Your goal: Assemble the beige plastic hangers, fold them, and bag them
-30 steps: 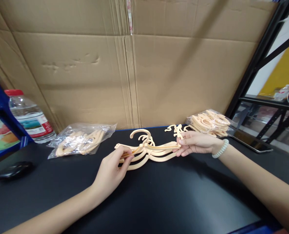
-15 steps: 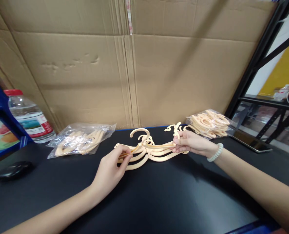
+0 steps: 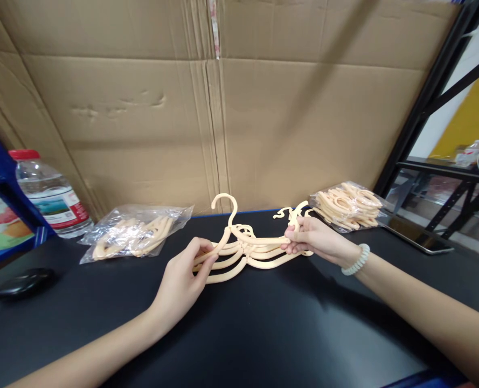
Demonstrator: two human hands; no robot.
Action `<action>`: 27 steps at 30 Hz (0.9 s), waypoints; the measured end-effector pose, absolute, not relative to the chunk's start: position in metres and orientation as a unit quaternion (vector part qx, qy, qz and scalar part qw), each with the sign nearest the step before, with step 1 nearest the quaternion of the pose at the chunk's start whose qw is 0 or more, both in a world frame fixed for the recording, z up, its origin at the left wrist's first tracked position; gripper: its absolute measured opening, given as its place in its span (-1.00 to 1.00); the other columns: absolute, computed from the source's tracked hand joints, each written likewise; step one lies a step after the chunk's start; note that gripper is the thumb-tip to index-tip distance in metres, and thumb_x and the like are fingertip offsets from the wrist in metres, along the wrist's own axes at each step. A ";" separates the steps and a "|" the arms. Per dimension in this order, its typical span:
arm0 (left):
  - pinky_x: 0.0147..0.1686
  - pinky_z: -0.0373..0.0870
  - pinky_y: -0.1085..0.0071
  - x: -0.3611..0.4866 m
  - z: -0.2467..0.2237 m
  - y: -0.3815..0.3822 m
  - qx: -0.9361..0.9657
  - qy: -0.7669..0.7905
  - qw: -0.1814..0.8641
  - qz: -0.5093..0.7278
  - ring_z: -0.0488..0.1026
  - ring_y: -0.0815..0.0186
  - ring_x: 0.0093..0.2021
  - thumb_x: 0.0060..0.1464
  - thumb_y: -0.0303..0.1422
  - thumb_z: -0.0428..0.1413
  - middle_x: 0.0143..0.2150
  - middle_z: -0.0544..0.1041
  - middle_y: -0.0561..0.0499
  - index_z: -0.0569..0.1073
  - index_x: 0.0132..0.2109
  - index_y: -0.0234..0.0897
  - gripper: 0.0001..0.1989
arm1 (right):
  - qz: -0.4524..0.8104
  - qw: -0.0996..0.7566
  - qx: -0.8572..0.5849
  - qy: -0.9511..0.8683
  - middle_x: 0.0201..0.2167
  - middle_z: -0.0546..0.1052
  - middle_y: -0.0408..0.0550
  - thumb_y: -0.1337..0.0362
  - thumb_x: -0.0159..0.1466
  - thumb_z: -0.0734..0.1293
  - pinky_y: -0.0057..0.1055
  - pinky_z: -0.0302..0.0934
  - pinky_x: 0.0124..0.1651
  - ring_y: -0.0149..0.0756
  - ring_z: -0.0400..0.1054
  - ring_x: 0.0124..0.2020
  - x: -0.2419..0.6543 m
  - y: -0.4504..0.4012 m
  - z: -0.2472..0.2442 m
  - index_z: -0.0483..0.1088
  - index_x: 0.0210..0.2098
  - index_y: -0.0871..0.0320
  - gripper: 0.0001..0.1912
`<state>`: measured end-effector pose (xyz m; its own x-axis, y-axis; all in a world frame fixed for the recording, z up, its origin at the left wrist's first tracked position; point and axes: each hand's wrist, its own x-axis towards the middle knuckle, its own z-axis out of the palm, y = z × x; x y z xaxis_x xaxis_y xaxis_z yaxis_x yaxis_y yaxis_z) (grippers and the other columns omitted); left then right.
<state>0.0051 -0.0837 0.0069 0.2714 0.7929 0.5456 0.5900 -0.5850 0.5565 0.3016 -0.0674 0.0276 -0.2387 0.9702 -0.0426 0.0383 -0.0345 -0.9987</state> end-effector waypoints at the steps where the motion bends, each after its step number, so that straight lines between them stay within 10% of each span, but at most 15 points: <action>1: -0.31 0.45 0.37 0.005 0.007 -0.084 0.788 0.440 0.121 0.413 0.51 0.27 -0.27 0.21 -0.28 -0.01 -0.27 0.51 0.04 0.31 -0.23 -0.20 -0.90 | 0.558 0.423 -0.453 -0.553 -0.48 0.57 -0.02 0.18 0.10 0.48 -0.50 0.41 -0.34 -0.40 0.49 -0.47 0.301 -0.067 0.027 0.27 -0.44 0.18 -0.68; 10: -0.47 0.35 0.45 0.002 0.003 -0.081 0.760 0.493 0.110 0.408 0.47 0.29 -0.39 0.20 -0.21 -0.01 -0.31 0.48 0.07 0.30 -0.19 -0.16 -0.86 | 0.518 0.518 -0.387 -0.560 -0.26 0.50 -0.02 0.12 0.10 0.47 -0.44 0.32 -0.22 -0.40 0.36 -0.31 0.306 -0.065 0.033 0.50 -0.34 0.22 -0.72; 17: -0.51 0.31 0.45 0.003 0.008 -0.086 0.789 0.500 0.057 0.354 0.40 0.34 -0.50 0.22 -0.22 -0.04 -0.31 0.44 0.10 0.27 -0.15 -0.14 -0.87 | 0.493 0.547 -0.375 -0.563 -0.44 0.45 -0.15 0.19 0.08 0.47 -0.46 0.26 -0.31 -0.44 0.29 -0.42 0.342 -0.054 0.041 0.51 -0.36 0.14 -0.82; 27: -0.35 0.25 0.29 0.002 0.016 -0.096 0.915 0.331 -0.109 0.205 0.35 0.21 -0.35 0.23 -0.43 -0.12 -0.32 0.40 0.00 0.30 -0.26 -0.21 -0.87 | 0.390 0.203 -0.479 -0.760 -0.45 0.55 -0.08 0.11 0.04 0.47 -0.43 0.24 -0.35 -0.34 0.41 -0.42 0.372 -0.055 0.059 0.51 -0.39 0.20 -0.72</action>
